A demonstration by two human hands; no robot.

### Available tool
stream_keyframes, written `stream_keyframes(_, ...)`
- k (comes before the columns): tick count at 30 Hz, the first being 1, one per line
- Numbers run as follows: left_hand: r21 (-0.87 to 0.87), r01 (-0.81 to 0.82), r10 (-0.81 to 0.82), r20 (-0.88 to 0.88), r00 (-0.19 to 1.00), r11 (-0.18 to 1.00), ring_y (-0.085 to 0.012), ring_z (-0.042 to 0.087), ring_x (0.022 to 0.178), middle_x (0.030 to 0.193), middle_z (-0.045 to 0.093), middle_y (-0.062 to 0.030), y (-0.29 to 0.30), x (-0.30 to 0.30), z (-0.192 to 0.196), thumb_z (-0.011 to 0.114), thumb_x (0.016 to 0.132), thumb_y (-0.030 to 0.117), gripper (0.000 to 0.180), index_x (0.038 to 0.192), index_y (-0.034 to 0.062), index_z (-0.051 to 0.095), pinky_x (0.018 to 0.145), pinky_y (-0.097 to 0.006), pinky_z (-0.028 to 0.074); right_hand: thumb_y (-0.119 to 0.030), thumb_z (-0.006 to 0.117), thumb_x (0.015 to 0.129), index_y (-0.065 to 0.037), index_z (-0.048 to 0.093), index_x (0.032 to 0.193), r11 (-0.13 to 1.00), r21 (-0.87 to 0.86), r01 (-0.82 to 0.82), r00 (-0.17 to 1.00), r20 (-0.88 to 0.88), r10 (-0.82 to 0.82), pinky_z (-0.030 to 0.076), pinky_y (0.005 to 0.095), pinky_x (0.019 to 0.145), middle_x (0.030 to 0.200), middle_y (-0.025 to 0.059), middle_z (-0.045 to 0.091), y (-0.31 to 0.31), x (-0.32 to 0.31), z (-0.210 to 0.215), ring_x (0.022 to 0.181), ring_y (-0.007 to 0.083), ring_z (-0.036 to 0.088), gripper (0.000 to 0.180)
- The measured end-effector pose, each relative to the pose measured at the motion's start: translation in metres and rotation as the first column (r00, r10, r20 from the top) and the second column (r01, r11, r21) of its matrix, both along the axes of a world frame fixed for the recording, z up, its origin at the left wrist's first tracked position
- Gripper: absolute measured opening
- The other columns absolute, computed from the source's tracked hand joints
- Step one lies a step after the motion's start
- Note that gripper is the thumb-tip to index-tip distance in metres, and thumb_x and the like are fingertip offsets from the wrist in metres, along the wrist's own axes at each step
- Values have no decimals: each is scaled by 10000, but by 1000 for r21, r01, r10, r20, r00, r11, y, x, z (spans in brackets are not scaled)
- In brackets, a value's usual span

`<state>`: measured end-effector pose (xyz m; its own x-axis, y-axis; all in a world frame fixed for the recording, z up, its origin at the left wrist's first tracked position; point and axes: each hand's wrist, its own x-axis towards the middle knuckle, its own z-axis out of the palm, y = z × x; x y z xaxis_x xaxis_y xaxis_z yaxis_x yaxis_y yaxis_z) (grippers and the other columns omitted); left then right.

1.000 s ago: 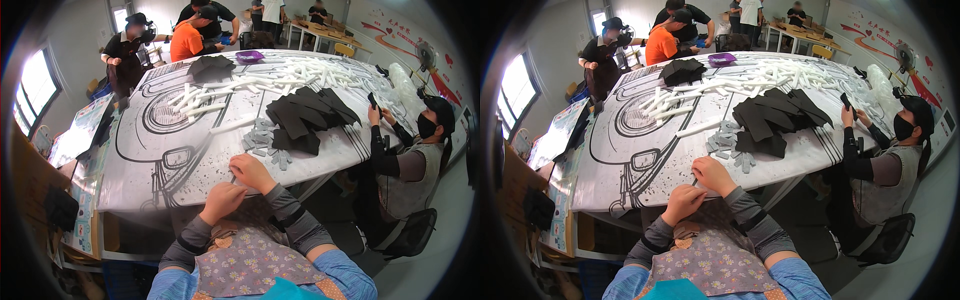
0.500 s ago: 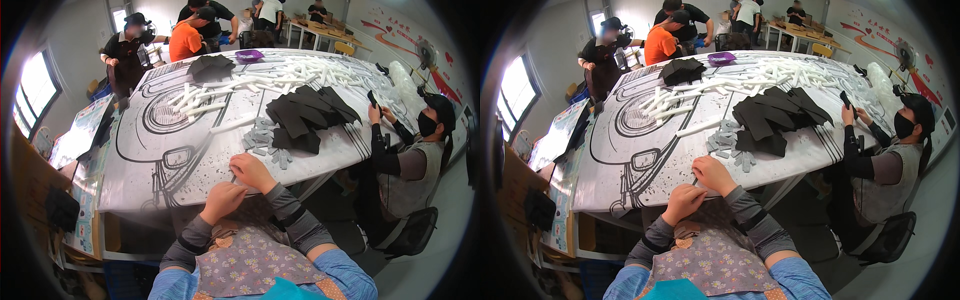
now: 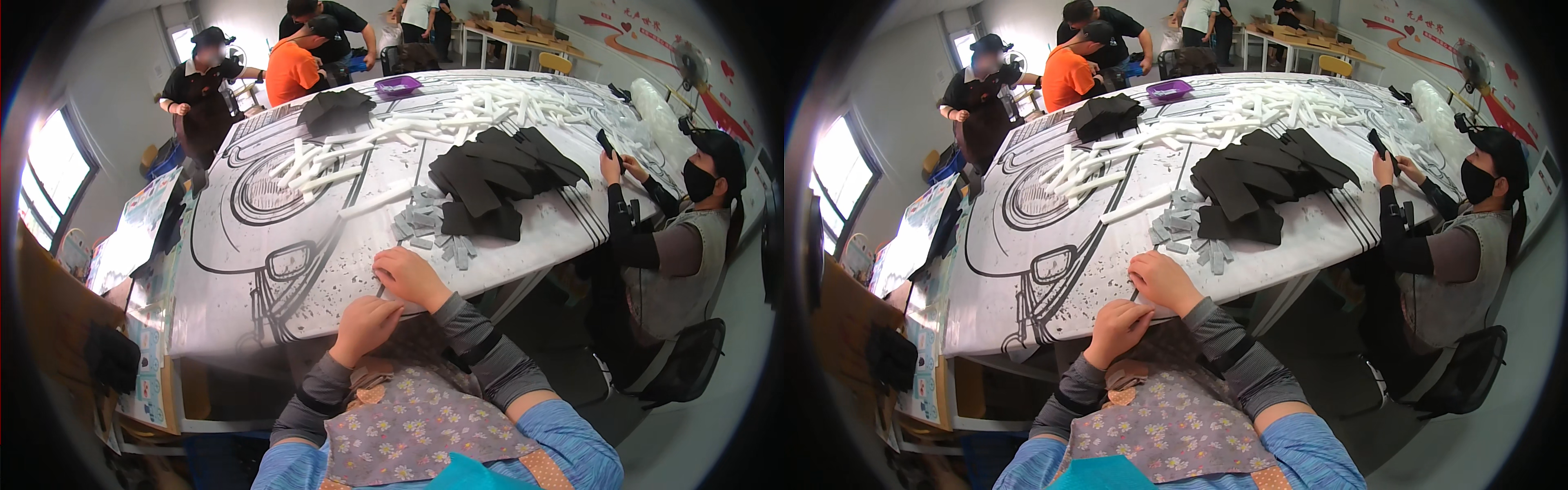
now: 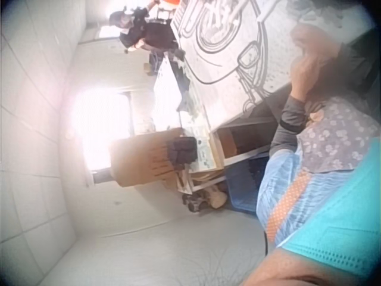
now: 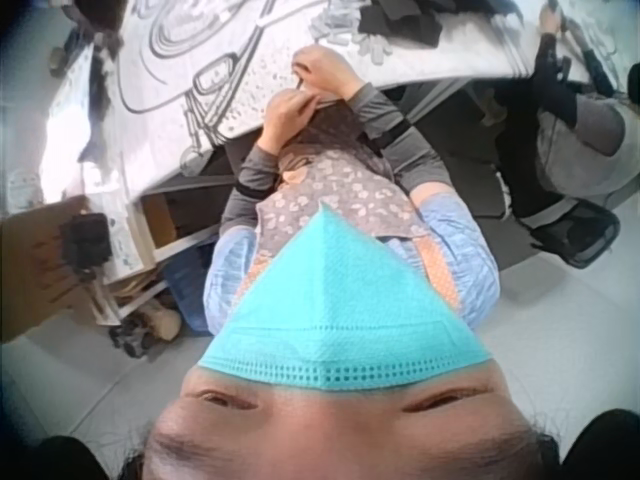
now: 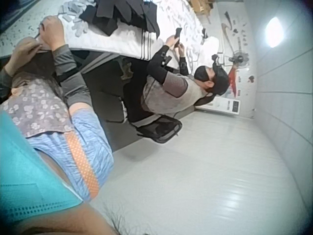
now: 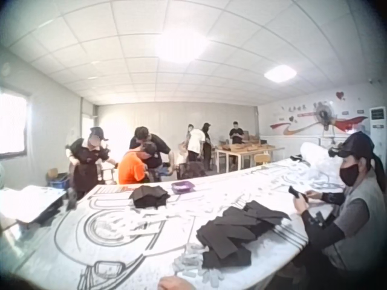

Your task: Inspecting and organizing small black fabric components at a work table.

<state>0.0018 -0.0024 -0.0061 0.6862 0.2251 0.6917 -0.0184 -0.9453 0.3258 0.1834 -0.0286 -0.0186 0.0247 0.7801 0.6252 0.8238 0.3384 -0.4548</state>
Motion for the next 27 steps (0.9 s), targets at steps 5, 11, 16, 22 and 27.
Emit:
stream_keyframes(5,3,-1,1,-6,1000,1000,-270,642,666,725,671,-77,0,0,-1,773,811,76,78,866,79,719,604,-383,494,-115,677,860,-20,703,931,1000,11,-1,1000,6,1,530,414,856,998,87,704,-1,0,0,974,310,638,121)
stream_keyframes(11,-5,-3,3,-14,1000,1000,-270,655,680,742,684,-82,0,0,-1,776,808,72,82,869,74,720,613,-380,507,-117,677,859,-16,704,931,1000,-1,-2,1000,2,2,531,411,863,1002,89,705,-1,0,3,978,307,640,127)
stream_keyframes(16,0,-4,4,-6,1000,1000,-273,661,685,745,687,-85,0,0,0,777,807,69,85,871,73,722,617,-379,515,-115,668,860,-18,704,934,1000,7,1,1000,-2,-1,530,408,863,987,92,705,-1,0,2,973,309,642,127)
stream_keyframes(22,7,-5,5,-17,1000,1000,-273,657,676,735,681,-81,1,0,-1,776,809,70,79,862,74,718,604,-384,507,-109,658,867,-18,692,923,1000,-3,-9,1000,0,9,528,413,861,960,101,698,0,1,1,963,321,639,112)
stream_keyframes(27,5,10,-10,-4,1000,1000,-264,651,668,733,679,-70,1,0,-1,771,813,69,79,874,77,720,599,-380,504,-106,656,871,-15,688,920,1000,1,-18,1000,-4,18,527,414,860,954,102,696,-1,1,2,961,322,638,109)
